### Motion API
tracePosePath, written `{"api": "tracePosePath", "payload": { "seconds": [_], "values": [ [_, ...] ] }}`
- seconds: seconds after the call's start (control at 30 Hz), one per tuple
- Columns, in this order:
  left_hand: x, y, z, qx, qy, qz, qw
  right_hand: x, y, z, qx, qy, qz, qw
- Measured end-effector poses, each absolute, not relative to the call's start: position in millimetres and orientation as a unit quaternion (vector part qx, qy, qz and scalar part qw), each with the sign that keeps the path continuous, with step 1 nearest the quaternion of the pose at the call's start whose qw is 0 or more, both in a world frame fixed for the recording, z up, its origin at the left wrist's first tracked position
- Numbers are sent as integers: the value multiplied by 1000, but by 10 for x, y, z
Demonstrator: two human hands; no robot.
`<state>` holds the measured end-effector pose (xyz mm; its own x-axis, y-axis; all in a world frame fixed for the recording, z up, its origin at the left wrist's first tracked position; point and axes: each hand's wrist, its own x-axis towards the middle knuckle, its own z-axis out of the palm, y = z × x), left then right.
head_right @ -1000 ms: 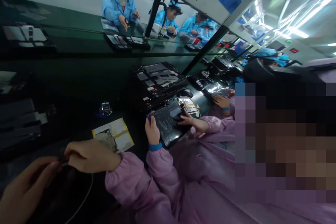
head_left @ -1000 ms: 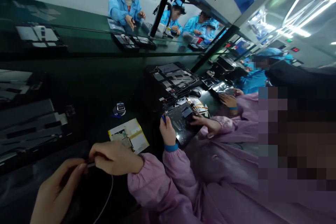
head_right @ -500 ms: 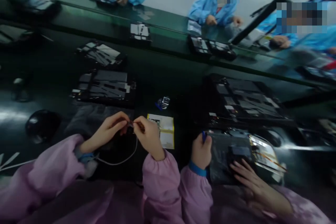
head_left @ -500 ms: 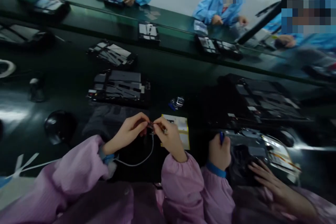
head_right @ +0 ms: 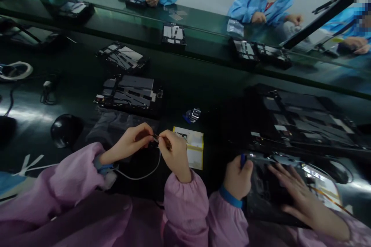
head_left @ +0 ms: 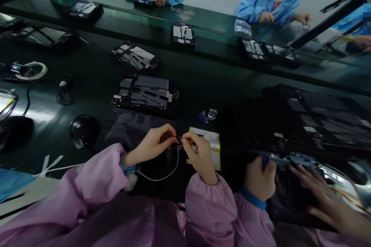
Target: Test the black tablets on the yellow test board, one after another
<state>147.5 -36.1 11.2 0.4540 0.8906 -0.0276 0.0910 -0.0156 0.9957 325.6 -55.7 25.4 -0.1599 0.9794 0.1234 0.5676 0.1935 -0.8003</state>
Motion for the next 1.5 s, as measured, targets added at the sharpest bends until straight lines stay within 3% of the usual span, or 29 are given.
{"api": "tracePosePath", "payload": {
  "seconds": [0.4,0.63,0.9,1.5],
  "values": [
    [1452,-365,133,685,408,332,504,3242,-570,255,-536,-714,304,332],
    [1457,-375,92,749,403,360,384,3231,-579,227,-529,-735,265,330],
    [1435,-389,114,746,389,352,411,3263,-594,246,-522,-731,277,341],
    [1414,-373,141,792,342,362,353,3267,-596,287,-471,-765,263,353]
  ]
}}
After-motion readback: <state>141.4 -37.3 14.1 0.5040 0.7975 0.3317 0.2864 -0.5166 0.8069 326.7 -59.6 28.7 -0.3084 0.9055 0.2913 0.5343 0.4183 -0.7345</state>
